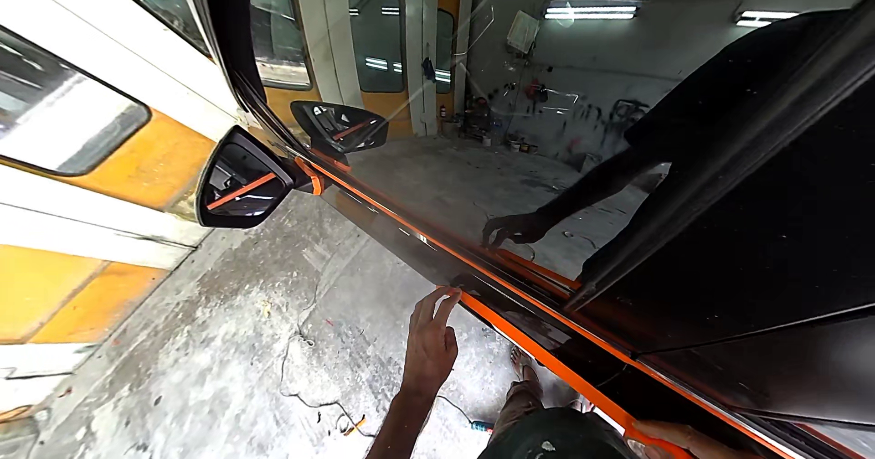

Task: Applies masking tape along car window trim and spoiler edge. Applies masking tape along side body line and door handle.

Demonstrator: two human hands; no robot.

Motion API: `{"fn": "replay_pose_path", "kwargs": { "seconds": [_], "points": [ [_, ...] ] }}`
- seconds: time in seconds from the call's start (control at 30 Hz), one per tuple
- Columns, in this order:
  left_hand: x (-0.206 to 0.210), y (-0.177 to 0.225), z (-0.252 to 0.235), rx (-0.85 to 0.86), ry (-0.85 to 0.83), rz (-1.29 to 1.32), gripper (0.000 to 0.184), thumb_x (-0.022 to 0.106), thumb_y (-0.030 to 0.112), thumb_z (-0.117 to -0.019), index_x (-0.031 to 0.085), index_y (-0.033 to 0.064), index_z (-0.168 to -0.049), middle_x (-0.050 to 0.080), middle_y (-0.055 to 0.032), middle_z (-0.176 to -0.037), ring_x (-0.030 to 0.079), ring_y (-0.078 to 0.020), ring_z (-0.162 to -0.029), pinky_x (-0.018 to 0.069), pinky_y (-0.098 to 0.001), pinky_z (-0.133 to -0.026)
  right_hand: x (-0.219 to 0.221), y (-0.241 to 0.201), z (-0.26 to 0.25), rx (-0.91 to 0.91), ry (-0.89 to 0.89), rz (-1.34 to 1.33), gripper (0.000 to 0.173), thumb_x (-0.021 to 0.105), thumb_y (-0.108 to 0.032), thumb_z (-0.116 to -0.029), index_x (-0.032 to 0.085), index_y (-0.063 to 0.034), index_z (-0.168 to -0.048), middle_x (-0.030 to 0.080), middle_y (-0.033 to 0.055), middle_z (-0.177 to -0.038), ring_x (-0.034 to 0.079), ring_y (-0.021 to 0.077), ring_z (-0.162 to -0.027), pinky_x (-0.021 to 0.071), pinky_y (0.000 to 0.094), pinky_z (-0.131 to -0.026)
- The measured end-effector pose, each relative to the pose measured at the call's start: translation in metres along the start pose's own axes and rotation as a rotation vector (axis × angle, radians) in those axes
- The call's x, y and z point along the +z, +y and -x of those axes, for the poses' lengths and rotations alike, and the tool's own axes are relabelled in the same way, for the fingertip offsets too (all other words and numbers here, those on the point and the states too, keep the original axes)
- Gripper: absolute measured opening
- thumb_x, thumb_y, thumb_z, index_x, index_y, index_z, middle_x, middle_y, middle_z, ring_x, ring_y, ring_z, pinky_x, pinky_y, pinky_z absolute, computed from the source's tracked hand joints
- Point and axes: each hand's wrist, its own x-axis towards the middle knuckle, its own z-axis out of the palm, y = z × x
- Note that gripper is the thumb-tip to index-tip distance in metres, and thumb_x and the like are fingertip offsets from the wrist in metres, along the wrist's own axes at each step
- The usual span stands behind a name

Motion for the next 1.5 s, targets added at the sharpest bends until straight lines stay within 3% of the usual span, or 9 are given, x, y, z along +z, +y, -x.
{"fn": "replay_pose_path", "kwargs": {
  "seconds": [0.1,0.27,0.67,0.97,1.5],
  "points": [
    [0.0,0.004,0.002,0.004,-0.016,-0.008,0.058,0.051,-0.001,-0.0802,0.069,0.0195,-0.131,0.06,-0.0068,-0.143,0.057,-0.0313,-0.129,0.0485,-0.0519,-0.103,0.0,0.002,0.002,-0.001,-0.01,0.043,0.025,0.068,-0.022,-0.1009,0.075,-0.0073,-0.12,0.077,0.008,-0.11,0.074,0.0143,-0.098,0.0614,0.0362,-0.09],
    [-0.001,0.018,0.008,0.016,-0.026,0.0,0.059,0.051,-0.001,-0.0795,0.07,0.0208,-0.131,0.058,-0.0069,-0.144,0.057,-0.0311,-0.126,0.0496,-0.0488,-0.101,0.001,0.007,0.007,-0.005,-0.003,0.051,0.027,0.066,-0.022,-0.1017,0.075,-0.0089,-0.123,0.077,0.0074,-0.113,0.074,0.0138,-0.101,0.0606,0.0353,-0.093],
    [0.009,0.057,0.029,0.103,0.023,-0.033,0.056,0.052,0.003,-0.0801,0.071,0.023,-0.129,0.057,-0.0105,-0.145,0.049,-0.0341,-0.136,0.0462,-0.0482,-0.108,-0.002,0.004,0.011,0.011,0.108,0.111,0.024,0.066,-0.025,-0.1014,0.077,-0.0127,-0.119,0.078,0.0045,-0.106,0.074,0.0105,-0.093,0.0611,0.0324,-0.085],
    [0.012,0.085,0.041,0.169,0.013,-0.015,0.048,0.049,0.008,-0.0845,0.073,0.0207,-0.124,0.062,-0.0078,-0.138,0.051,-0.0328,-0.135,0.0445,-0.0481,-0.109,0.004,0.011,0.017,0.024,0.077,0.17,0.028,0.063,-0.031,-0.103,0.075,-0.0161,-0.124,0.078,0.004,-0.11,0.075,0.0148,-0.098,0.0609,0.0399,-0.087],
    [0.01,0.102,0.047,0.285,-0.044,-0.025,0.045,0.048,0.009,-0.0881,0.075,0.0239,-0.122,0.064,-0.0063,-0.133,0.056,-0.0286,-0.129,0.0471,-0.0449,-0.106,0.021,0.021,0.025,0.009,0.139,0.328,0.031,0.058,-0.035,-0.1041,0.075,-0.0221,-0.126,0.079,0.0039,-0.108,0.076,0.0217,-0.093,0.0616,0.0476,-0.079]
  ]
}}
